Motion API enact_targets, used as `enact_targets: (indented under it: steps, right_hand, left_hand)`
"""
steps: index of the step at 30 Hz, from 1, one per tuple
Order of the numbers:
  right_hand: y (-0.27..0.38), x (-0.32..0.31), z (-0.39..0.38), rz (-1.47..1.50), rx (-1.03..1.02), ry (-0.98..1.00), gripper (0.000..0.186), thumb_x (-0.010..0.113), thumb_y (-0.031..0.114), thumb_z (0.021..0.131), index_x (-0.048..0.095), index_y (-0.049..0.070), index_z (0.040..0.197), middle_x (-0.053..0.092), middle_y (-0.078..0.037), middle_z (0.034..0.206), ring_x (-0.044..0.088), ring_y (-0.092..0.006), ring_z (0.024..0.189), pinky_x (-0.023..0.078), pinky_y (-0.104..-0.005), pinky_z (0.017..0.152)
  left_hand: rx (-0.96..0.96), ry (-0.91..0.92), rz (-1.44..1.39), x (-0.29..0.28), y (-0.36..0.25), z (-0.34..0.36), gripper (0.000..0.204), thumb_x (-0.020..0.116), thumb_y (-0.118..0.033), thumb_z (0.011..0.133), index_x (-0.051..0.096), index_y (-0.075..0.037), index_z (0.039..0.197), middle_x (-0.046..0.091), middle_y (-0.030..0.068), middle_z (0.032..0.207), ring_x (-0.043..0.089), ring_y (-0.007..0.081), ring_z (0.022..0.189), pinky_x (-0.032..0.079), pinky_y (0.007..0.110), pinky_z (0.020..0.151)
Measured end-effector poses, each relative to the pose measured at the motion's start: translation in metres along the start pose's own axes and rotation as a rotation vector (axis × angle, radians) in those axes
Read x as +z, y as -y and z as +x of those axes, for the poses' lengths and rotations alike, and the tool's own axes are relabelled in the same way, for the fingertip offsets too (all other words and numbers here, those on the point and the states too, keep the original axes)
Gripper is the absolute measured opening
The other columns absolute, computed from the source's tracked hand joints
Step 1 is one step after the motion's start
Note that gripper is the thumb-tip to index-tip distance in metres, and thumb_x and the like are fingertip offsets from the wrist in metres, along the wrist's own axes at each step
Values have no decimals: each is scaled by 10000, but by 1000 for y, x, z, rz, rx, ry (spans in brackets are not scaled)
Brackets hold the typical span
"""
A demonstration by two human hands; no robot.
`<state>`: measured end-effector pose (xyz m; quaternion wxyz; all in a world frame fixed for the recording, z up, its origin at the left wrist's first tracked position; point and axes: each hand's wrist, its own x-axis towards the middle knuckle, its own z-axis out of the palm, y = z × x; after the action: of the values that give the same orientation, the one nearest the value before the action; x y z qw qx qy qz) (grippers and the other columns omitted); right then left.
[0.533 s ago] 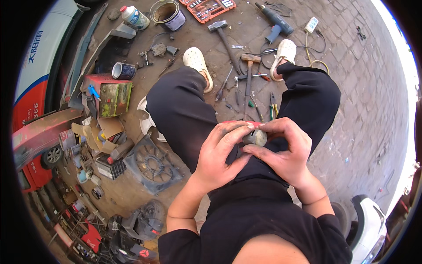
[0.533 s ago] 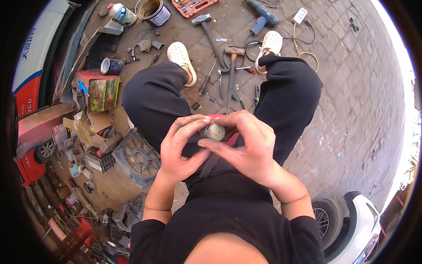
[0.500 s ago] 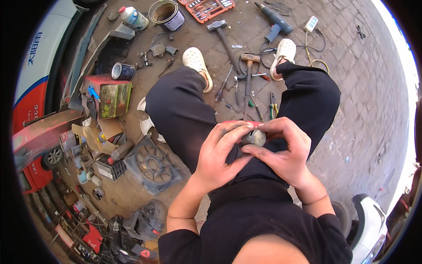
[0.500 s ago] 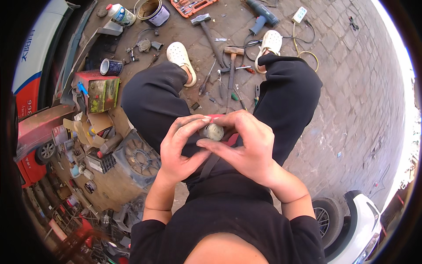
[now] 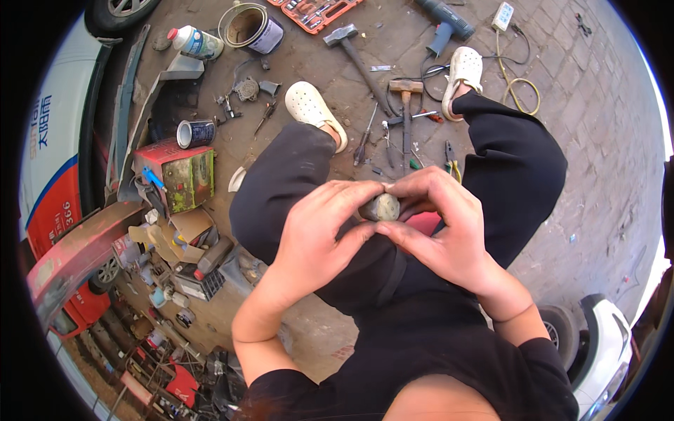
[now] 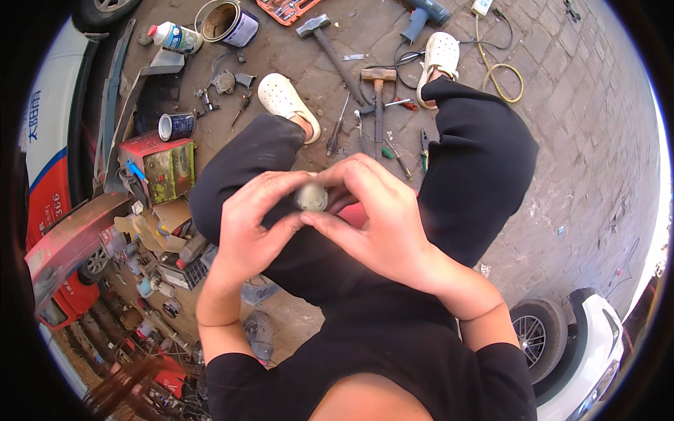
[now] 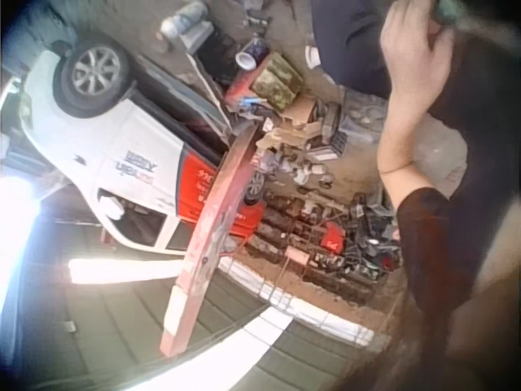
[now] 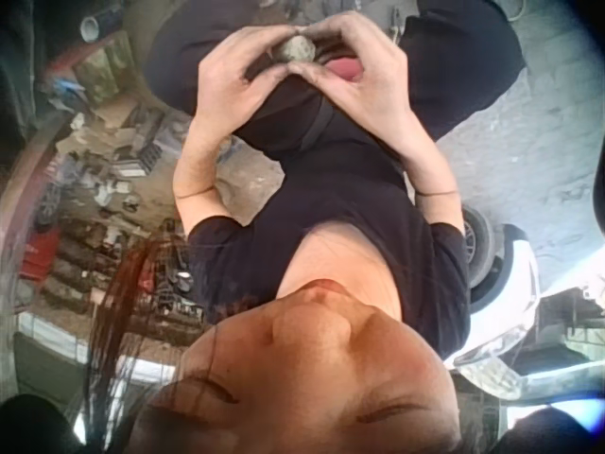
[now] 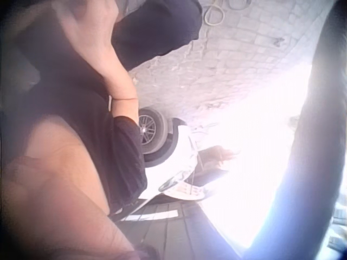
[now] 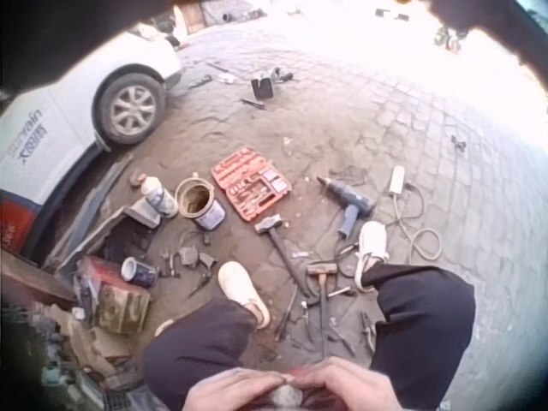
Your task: The person sits on a low stool and works on a small cylindrical mechanical part, likely a lock cylinder. They use a screwdriver to pry and adjust internal components, then use a hammer to tap the part while holding it against their shoe. The person repeatedly inspects the part and uses different tools to manipulate it.
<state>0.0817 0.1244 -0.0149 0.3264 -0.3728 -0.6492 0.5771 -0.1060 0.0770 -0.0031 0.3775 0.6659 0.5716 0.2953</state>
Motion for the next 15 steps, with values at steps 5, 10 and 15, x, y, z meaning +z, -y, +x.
enact_targets:
  steps: [5,10,15]
  right_hand:
    - [-38,30,55,32,27,-211,308,753,-7,740,588,-35,999,591,-112,958,654,-167,804,570,-273,698]
    - [-132,75,119,207,235,-380,283,720,9,778,587,-48,1022,617,-126,977,677,-190,854,570,-290,740]
    - [-283,114,174,289,469,-444,318,699,65,821,581,-81,1078,673,-172,1003,682,-197,887,554,-296,775]
  left_hand:
    - [41,123,201,-35,42,68,380,681,-2,687,618,-28,1061,635,138,1008,603,332,966,493,398,830]
    - [28,159,336,-34,152,126,381,728,-39,651,661,-45,1027,639,87,992,566,298,989,458,394,870]
    - [-16,234,516,5,291,170,365,729,-137,732,645,-69,1080,636,99,1011,529,301,1054,412,395,926]
